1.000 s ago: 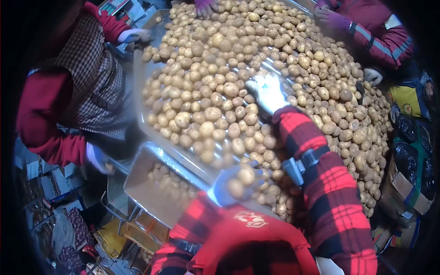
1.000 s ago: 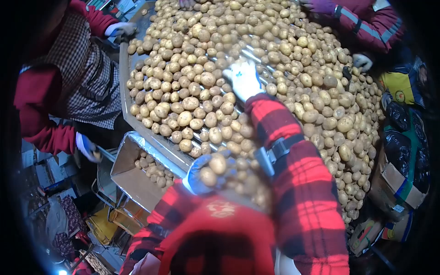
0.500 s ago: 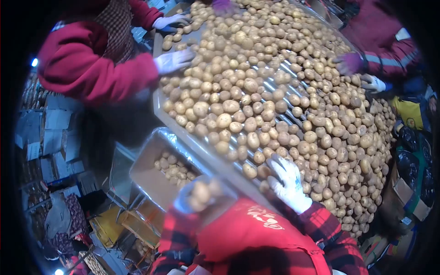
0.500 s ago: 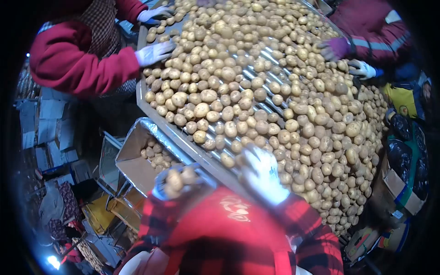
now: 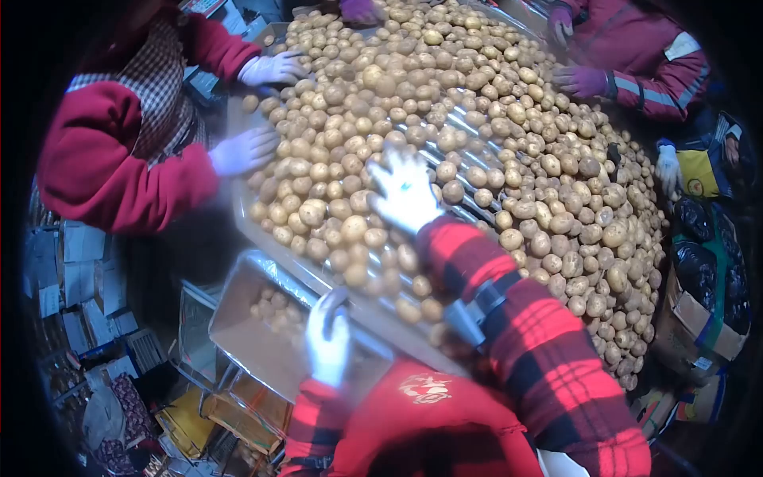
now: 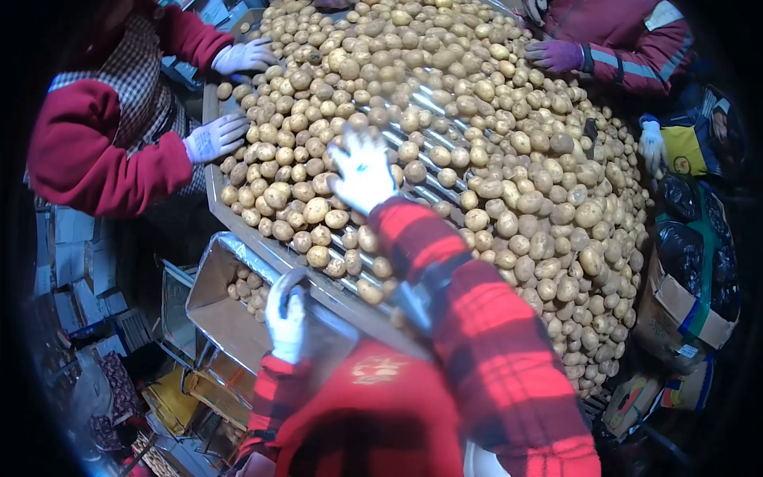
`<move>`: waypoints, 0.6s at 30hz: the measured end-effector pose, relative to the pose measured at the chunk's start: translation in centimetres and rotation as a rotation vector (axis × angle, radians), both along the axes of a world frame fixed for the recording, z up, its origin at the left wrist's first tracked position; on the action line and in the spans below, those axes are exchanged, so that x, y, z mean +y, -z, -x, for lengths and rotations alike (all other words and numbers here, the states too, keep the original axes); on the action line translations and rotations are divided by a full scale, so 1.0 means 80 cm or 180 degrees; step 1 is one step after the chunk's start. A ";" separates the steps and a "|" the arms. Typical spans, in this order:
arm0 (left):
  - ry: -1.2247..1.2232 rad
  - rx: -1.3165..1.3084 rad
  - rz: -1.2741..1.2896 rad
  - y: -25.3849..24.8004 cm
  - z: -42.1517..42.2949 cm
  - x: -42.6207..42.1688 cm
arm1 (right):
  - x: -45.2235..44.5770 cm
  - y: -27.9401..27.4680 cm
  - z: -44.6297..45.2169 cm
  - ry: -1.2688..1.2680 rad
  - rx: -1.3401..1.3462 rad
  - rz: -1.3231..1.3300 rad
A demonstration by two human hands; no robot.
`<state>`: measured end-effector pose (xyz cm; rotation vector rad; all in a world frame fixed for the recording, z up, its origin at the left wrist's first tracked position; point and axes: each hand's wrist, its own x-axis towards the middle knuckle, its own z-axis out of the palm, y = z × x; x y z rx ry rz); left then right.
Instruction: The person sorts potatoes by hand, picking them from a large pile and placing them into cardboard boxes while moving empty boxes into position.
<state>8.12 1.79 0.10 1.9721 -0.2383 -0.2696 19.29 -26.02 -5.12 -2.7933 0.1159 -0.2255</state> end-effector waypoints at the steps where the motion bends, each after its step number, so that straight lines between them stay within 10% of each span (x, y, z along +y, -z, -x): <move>1: 0.0211 -0.0101 -0.0017 0.005 -0.005 -0.017 | 0.017 0.002 0.016 -0.0052 -0.0178 0.0101; 7: 0.0615 -0.1096 -0.0881 0.055 -0.032 -0.058 | 0.044 -0.044 0.133 -0.1016 -0.0594 -0.0719; 9: 0.0662 -0.1270 -0.1042 0.055 -0.032 -0.061 | 0.027 -0.142 0.129 0.0131 0.0952 -0.0591; 11: 0.0649 -0.1270 -0.1187 0.056 -0.029 -0.062 | -0.018 -0.048 0.172 0.0972 -0.0821 -0.0132; 15: 0.0633 -0.1389 -0.1251 0.061 -0.029 -0.062 | -0.123 0.003 0.107 0.1439 -0.1193 0.0758; 18: 0.0625 -0.1312 -0.1193 0.056 -0.031 -0.063 | -0.199 0.041 0.047 0.1267 0.0235 0.0956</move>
